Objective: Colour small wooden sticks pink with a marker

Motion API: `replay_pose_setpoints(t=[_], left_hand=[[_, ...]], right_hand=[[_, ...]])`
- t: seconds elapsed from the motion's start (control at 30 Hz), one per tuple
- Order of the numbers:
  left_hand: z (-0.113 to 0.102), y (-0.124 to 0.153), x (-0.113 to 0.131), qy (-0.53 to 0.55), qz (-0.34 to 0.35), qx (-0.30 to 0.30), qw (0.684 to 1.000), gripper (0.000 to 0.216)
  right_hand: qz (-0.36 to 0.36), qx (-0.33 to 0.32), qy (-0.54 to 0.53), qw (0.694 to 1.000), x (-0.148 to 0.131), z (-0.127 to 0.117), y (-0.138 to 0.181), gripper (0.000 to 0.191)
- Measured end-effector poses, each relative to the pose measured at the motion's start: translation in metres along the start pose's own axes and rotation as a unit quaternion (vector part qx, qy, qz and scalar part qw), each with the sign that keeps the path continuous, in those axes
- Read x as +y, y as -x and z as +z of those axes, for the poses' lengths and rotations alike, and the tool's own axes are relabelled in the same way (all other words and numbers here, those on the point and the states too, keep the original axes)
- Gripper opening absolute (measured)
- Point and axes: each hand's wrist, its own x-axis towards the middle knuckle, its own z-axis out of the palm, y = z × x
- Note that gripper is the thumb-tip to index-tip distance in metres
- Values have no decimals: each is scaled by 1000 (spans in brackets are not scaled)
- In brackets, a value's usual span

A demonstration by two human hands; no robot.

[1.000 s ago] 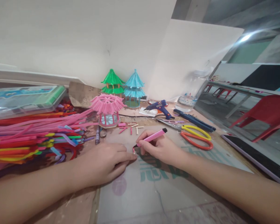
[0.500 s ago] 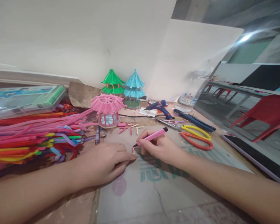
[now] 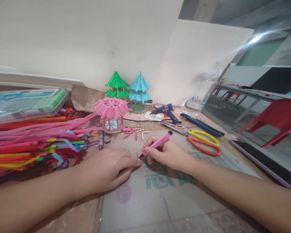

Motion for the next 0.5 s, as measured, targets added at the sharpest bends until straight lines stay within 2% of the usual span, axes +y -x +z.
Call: replay_pose_setpoints(t=[0.23,0.5], left_hand=[[0,0,1,3,-7,-6,1000,28],[0,1,1,12,-11,-10,1000,26]], right_hand=[[-12,40,38,998,-2,1,0,8],[-20,-3,3,1000,1,0,0,10]])
